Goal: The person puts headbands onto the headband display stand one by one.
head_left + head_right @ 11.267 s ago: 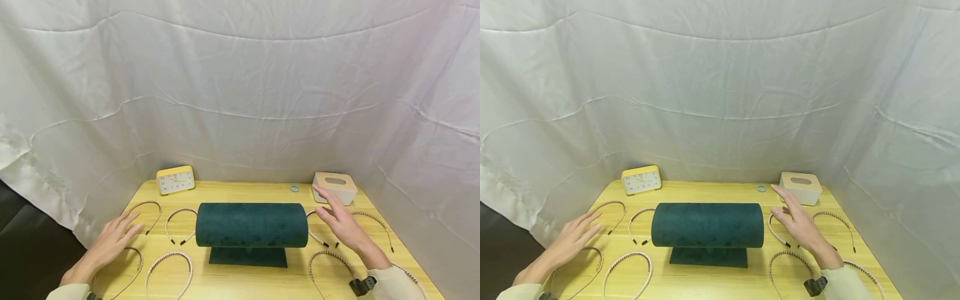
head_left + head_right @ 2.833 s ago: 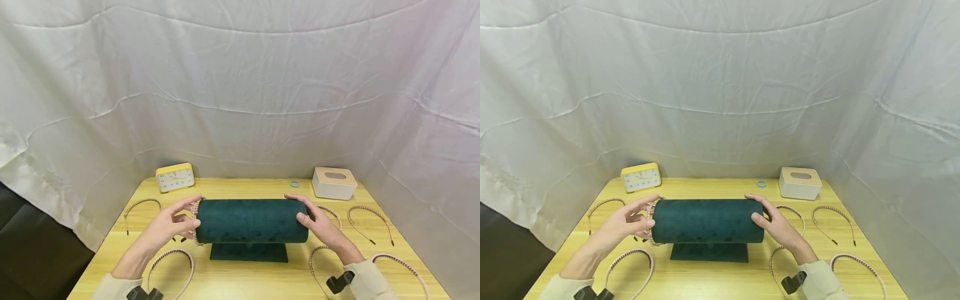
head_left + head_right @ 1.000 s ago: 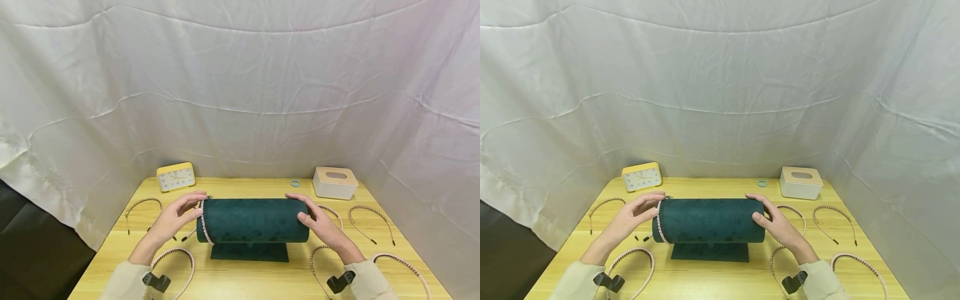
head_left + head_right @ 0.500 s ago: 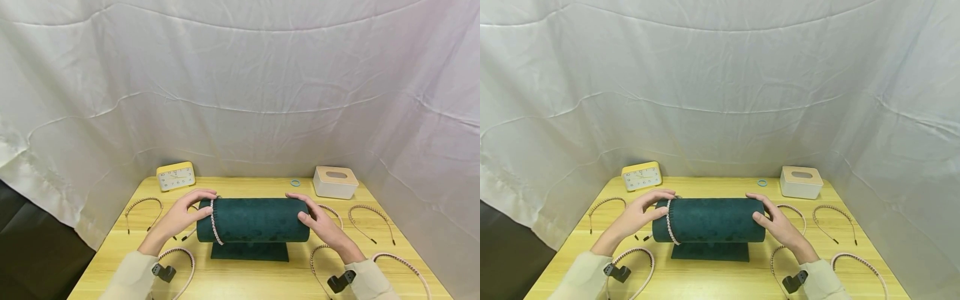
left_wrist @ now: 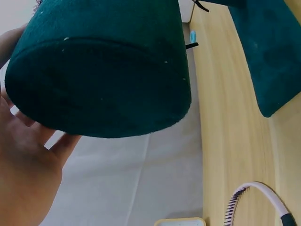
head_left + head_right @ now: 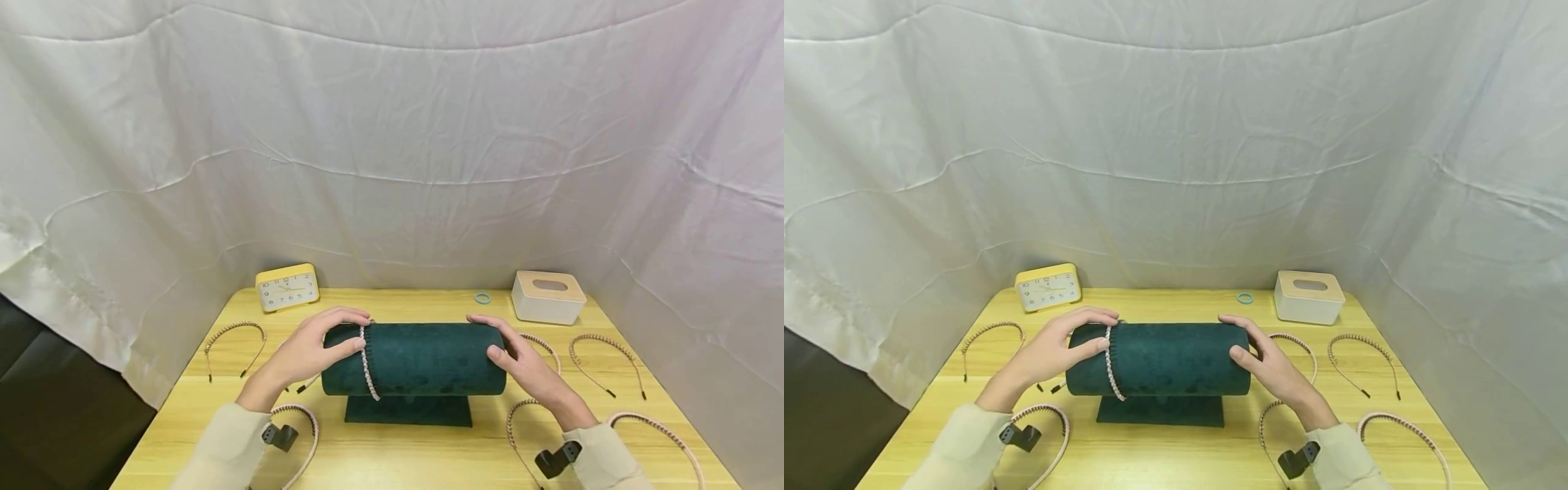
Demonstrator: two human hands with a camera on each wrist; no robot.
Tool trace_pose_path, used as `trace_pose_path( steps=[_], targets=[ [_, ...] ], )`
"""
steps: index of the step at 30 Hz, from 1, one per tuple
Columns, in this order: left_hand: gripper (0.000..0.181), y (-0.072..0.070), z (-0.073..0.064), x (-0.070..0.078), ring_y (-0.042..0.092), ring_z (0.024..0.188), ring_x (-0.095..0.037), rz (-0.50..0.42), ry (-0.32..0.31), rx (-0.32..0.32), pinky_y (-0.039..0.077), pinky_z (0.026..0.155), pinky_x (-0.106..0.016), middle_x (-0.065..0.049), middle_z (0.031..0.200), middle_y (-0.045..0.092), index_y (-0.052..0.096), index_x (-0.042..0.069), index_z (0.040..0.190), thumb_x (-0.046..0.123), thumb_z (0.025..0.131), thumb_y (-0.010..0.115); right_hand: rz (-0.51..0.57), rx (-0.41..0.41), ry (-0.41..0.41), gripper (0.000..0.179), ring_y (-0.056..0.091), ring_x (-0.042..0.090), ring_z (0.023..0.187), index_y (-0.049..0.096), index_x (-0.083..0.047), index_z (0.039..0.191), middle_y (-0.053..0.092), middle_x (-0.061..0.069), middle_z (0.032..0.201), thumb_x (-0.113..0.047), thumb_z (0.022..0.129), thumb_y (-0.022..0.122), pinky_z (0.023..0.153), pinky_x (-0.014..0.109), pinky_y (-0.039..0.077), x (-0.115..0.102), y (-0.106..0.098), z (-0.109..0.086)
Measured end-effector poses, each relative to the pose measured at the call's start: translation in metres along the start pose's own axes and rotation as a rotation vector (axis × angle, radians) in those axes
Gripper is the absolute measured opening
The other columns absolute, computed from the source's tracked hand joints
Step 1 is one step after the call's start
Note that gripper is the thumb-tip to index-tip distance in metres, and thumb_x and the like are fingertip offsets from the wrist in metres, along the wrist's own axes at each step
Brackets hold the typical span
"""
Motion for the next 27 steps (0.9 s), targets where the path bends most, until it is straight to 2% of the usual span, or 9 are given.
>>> trace_pose_path(
  steps=[6,13,21,27],
  targets=[
    [0.033,0.003,0.008,0.010,0.061,0.142,-0.013,0.040,0.009,-0.030,0.049,0.121,-0.050,0.013,0.146,0.068,0.072,0.035,0.134,0.043,0.103,0.077,0.005,-0.003,-0.005,0.052,0.032,-0.005,0.157,0.040,-0.021,0.168,0.040,0.006,0.175,-0.016,0.117,0.047,0.117,0.015,0.037,0.000,0.000,0.000],
    [0.033,0.010,0.017,0.020,0.061,0.141,-0.012,0.085,0.019,-0.083,0.052,0.118,-0.048,0.010,0.148,0.068,0.072,0.033,0.134,0.045,0.104,0.075,0.018,-0.003,-0.011,0.052,0.035,-0.002,0.157,0.040,-0.020,0.168,0.040,0.007,0.175,-0.016,0.117,0.047,0.117,0.015,0.038,0.000,0.000,0.000],
    [0.037,0.013,0.027,0.034,0.062,0.140,-0.011,0.171,0.055,-0.148,0.053,0.117,-0.044,0.015,0.145,0.067,0.071,0.029,0.136,0.048,0.105,0.073,0.015,-0.002,-0.014,0.052,0.033,-0.004,0.157,0.040,-0.020,0.168,0.040,0.009,0.174,-0.014,0.117,0.047,0.117,0.014,0.036,0.001,0.000,0.001],
    [0.038,0.018,0.035,0.044,0.064,0.137,-0.012,0.226,0.082,-0.184,0.053,0.117,-0.042,0.012,0.143,0.069,0.071,0.026,0.136,0.047,0.105,0.072,0.021,-0.003,-0.011,0.052,0.035,-0.003,0.157,0.040,-0.021,0.168,0.039,0.009,0.175,-0.014,0.117,0.047,0.116,0.015,0.038,0.000,0.000,0.000]
  ],
)
Point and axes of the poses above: each hand's wrist, its own z-axis towards the middle knuckle, its own y-axis out of the palm, x = y × z, the point moved 5 cm from there along z, towards the middle knuckle
